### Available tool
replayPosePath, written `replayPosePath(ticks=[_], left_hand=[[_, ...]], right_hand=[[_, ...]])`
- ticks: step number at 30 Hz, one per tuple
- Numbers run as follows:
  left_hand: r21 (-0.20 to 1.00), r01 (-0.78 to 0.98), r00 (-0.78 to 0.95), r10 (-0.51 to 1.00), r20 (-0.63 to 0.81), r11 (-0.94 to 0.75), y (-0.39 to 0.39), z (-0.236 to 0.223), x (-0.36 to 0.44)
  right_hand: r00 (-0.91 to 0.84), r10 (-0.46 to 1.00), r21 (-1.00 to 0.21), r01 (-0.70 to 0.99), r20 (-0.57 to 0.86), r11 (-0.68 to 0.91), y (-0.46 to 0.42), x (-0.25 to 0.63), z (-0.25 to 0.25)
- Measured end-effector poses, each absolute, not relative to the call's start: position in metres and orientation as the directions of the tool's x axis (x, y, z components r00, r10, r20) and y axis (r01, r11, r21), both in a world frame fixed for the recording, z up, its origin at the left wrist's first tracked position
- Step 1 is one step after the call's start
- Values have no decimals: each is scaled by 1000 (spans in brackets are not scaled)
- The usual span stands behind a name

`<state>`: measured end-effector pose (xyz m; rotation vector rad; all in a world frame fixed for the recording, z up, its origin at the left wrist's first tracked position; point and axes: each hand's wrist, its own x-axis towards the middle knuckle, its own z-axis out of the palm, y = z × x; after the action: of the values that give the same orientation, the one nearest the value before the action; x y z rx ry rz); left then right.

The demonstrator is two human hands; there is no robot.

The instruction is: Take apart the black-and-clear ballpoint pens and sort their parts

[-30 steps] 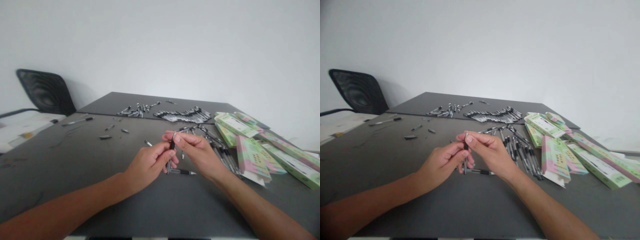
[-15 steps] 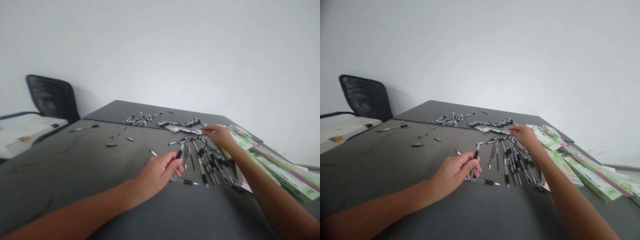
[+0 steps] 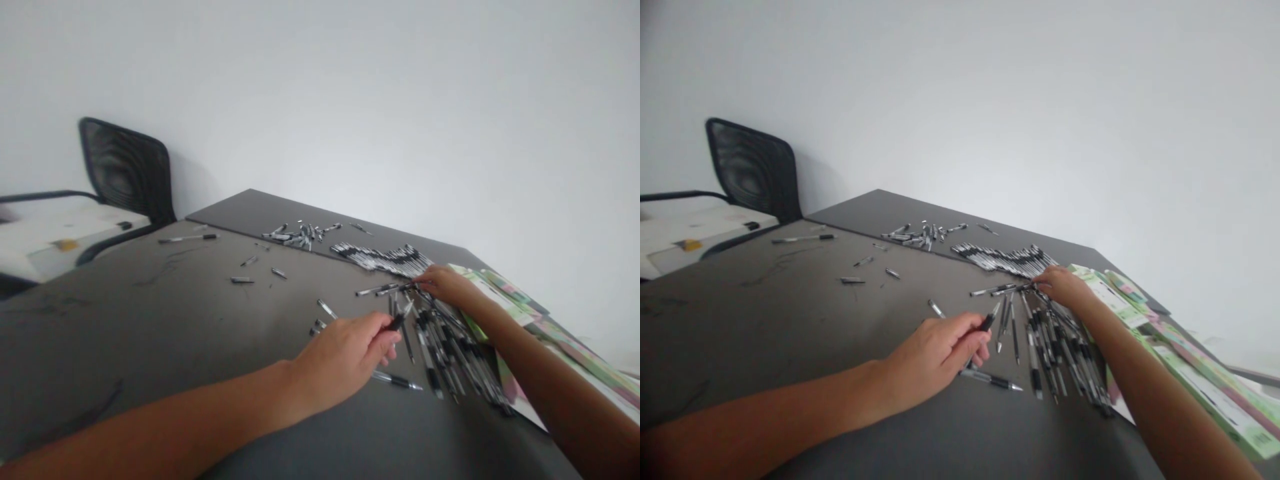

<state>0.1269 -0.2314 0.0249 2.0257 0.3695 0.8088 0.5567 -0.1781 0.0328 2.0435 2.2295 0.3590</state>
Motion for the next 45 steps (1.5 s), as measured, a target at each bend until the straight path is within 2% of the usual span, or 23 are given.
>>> replayPosePath(ticks=[8,14,19,24,28,29,30,31,33,37,45], left_hand=[[824,-36,751,529,396,-566,-231,24,127],[816,-32,754,522,398,-577,-230,22,127],[813,-36,739,532,413,-581,-230,22,128],[816,-39,735,537,414,-576,-232,22,128],[812,-43,712,552,433,-581,-232,22,128],[811,-46,703,558,441,-583,-232,21,128],[812,-49,695,564,447,-582,-232,21,128],[814,-52,687,571,449,-578,-232,21,128],[821,-62,671,585,455,-568,-233,21,127],[825,-64,649,605,462,-562,-234,23,126],[843,-46,658,618,429,-536,-237,26,124]], right_hand=[[-113,992,283,955,61,91,-173,558,27],[-113,982,197,977,150,82,-180,549,32],[-36,943,32,999,330,27,-192,538,44],[208,831,-303,952,515,-50,-207,498,62],[283,820,-604,792,497,92,-224,421,77],[315,856,-815,547,409,188,-229,398,81],[314,896,-934,271,313,231,-235,377,85],[292,927,-971,50,237,233,-242,357,89],[256,957,-964,-189,135,187,-254,327,94],[262,961,-953,-261,86,156,-273,306,90],[200,963,-956,-195,179,218,-283,313,83]])
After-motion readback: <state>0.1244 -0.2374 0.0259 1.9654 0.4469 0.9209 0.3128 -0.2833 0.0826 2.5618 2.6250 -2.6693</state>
